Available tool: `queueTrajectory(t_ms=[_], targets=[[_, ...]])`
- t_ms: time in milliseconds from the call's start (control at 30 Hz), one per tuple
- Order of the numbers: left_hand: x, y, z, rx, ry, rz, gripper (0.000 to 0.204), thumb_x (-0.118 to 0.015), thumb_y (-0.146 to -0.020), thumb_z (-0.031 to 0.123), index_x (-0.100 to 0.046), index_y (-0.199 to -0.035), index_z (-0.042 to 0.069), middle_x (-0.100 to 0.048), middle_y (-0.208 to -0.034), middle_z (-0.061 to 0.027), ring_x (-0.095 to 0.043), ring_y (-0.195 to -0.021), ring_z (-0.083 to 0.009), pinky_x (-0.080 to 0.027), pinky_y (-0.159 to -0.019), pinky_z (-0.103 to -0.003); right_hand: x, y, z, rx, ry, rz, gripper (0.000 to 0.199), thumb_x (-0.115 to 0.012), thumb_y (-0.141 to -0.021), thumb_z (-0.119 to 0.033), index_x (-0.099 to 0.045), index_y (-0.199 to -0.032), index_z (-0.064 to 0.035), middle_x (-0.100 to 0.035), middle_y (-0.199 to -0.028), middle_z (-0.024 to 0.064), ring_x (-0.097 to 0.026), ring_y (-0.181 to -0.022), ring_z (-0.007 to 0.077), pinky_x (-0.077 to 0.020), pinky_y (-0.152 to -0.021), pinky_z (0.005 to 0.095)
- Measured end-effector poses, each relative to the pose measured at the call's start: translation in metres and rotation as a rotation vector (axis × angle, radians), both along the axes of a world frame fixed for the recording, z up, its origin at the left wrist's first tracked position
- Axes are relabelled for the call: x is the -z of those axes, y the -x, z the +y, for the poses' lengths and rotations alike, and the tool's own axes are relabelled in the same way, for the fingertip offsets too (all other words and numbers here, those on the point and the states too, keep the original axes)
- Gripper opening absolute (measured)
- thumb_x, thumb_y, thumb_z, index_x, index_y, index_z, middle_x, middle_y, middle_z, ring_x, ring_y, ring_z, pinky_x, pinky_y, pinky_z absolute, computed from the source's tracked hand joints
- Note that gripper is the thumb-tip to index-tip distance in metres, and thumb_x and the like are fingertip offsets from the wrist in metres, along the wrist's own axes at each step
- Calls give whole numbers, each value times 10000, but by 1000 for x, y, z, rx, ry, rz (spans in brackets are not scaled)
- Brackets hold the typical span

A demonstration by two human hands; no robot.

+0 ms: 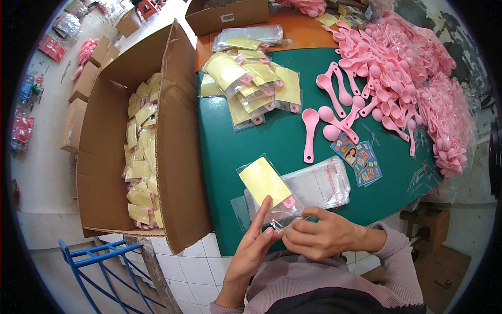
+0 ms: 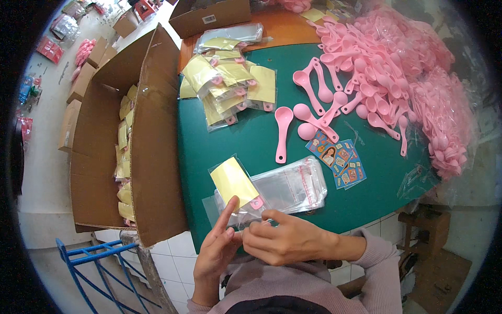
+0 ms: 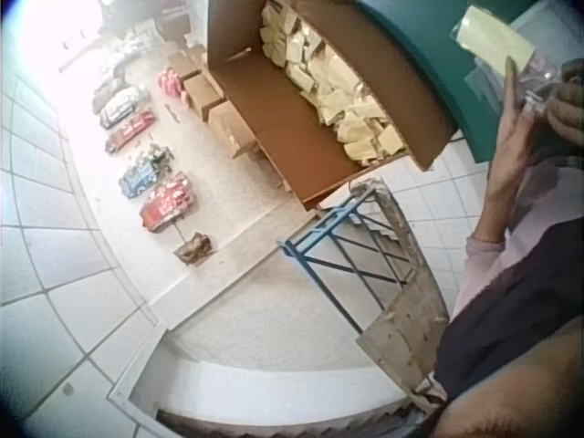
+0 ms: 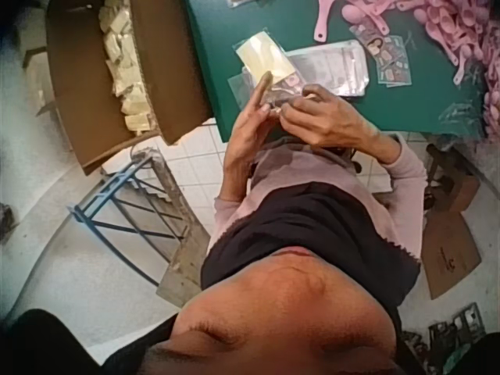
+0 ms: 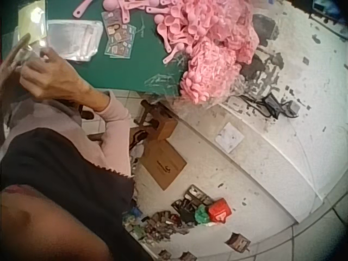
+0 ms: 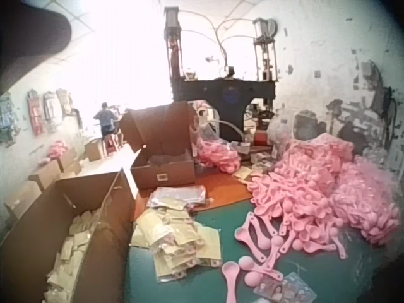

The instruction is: The person packs plastic spoons, printed cards, and paper inserts into small plastic pouches by hand.

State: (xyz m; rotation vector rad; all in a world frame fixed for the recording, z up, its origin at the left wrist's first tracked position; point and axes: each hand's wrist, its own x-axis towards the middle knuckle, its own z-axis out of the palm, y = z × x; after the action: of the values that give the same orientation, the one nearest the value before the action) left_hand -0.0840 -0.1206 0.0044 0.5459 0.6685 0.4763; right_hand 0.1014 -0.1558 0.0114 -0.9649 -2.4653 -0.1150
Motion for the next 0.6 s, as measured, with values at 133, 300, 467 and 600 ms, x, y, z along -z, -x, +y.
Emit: queueTrajectory(t_ms=[133,300,467,600], targets=[[-4,-9,2,-28,-140,142,619,-416,-891,10,-107,-1425,64,-232,-1404,-101,-500,-896,-75,-406,-827,-234,-5,-1,0,-70,-17,-143,157,-537,-722,-150,-564,-821,-31,-508,-801,34,-496,-746,131,-417,-732,289],[-1,-15,-2,46,-448,354,639,-437,-879,-34,-127,-1425,87,-538,-1097,-50,-352,-530,12,-301,-446,-162,-1,-12,8,-157,301,147,90,-542,-740,-113,-540,-790,-39,-490,-806,54,-484,-767,166,-404,-710,296],[6,-20,1,0,-434,328,578,-419,-886,-18,-181,-1404,75,-617,-955,-71,-370,-552,5,-319,-478,-161,-17,-53,14,-352,752,464,103,-607,-775,-94,-518,-786,-41,-496,-830,67,-485,-796,226,-397,-702,328],[3,-9,8,90,-358,144,451,-397,-892,26,-302,-1332,3,-640,-957,-198,-585,-1017,-242,-395,-934,-323,-31,-148,17,-530,928,677,108,-691,-754,-77,-590,-758,-39,-574,-835,90,-554,-744,220,-422,-658,313]])
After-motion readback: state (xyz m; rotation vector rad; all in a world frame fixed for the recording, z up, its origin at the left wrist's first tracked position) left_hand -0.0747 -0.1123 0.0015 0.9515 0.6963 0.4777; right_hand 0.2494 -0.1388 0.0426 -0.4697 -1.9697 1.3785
